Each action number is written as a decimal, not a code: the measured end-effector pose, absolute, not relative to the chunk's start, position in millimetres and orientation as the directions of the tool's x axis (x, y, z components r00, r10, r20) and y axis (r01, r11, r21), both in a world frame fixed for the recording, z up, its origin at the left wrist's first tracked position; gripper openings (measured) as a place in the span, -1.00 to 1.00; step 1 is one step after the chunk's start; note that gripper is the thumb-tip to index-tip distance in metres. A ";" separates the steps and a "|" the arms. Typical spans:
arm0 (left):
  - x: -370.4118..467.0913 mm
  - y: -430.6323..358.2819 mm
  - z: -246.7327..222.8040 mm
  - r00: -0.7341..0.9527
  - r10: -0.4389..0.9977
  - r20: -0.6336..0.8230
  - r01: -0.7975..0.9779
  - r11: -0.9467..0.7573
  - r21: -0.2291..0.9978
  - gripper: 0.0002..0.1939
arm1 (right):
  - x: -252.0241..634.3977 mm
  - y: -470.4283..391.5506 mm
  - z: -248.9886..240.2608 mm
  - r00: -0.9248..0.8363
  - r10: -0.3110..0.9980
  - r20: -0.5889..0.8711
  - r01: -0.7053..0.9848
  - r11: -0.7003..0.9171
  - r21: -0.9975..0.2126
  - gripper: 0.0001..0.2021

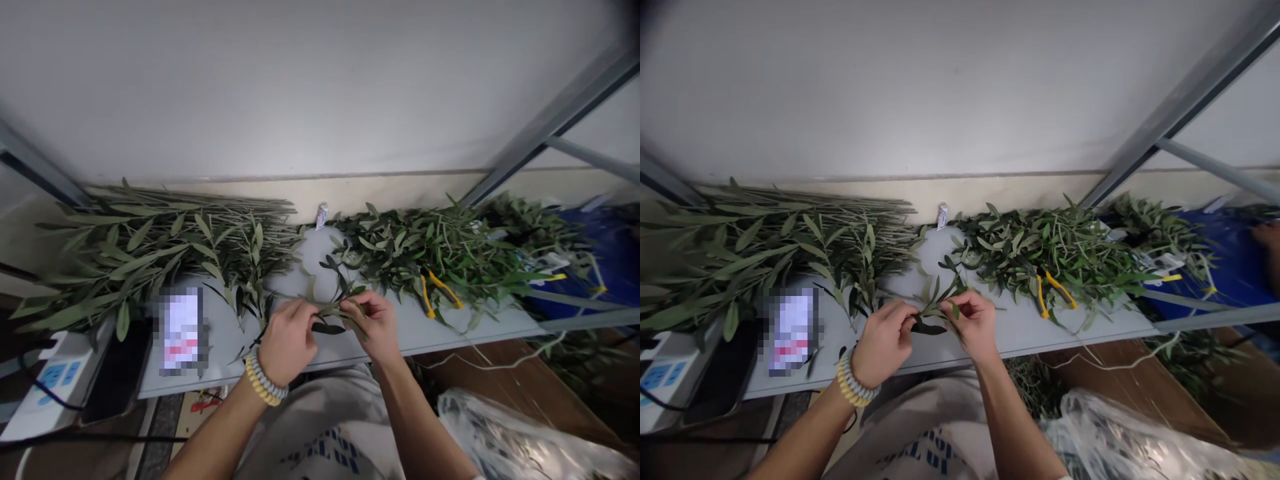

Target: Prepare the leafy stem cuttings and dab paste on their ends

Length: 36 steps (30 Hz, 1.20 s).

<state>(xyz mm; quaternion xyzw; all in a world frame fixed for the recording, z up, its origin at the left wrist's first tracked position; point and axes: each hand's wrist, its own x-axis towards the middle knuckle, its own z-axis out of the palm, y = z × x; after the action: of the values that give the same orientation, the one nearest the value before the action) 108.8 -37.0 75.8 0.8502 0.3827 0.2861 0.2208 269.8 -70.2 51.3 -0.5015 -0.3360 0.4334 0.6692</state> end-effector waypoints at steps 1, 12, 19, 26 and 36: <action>109.3 -37.1 75.0 0.546 0.777 0.312 0.520 -0.607 0.601 -0.74 | 269.0 -70.4 51.3 0.401 0.916 0.014 -0.246 0.123 -0.961 -0.80; 123.0 -41.0 76.6 0.543 0.813 0.210 0.501 -0.515 0.696 -0.78 | 267.6 -72.8 53.5 0.492 0.870 0.026 -0.212 0.148 -0.966 -0.77; 96.5 -35.0 64.9 0.566 0.820 0.092 0.368 -0.351 0.861 -0.91 | 290.8 -141.5 34.3 0.611 0.789 -0.053 -0.276 0.149 -0.950 -0.29; 65.1 -1.9 53.8 0.269 0.962 -0.039 0.037 0.030 0.999 -0.78 | 305.5 -209.2 6.5 0.810 0.493 -0.318 -0.377 0.023 -0.926 -0.45; 81.2 -5.4 47.6 0.247 0.962 -0.120 0.033 0.115 0.993 -0.80 | 325.4 -227.2 -6.0 0.790 0.418 -0.448 -0.438 -0.126 -0.890 -0.51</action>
<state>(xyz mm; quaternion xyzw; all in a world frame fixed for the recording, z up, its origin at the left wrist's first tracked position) 81.2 -5.4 47.6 0.5326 0.4668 0.3983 0.5830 325.4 -227.2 -6.0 -0.6771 0.0075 0.3236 0.6608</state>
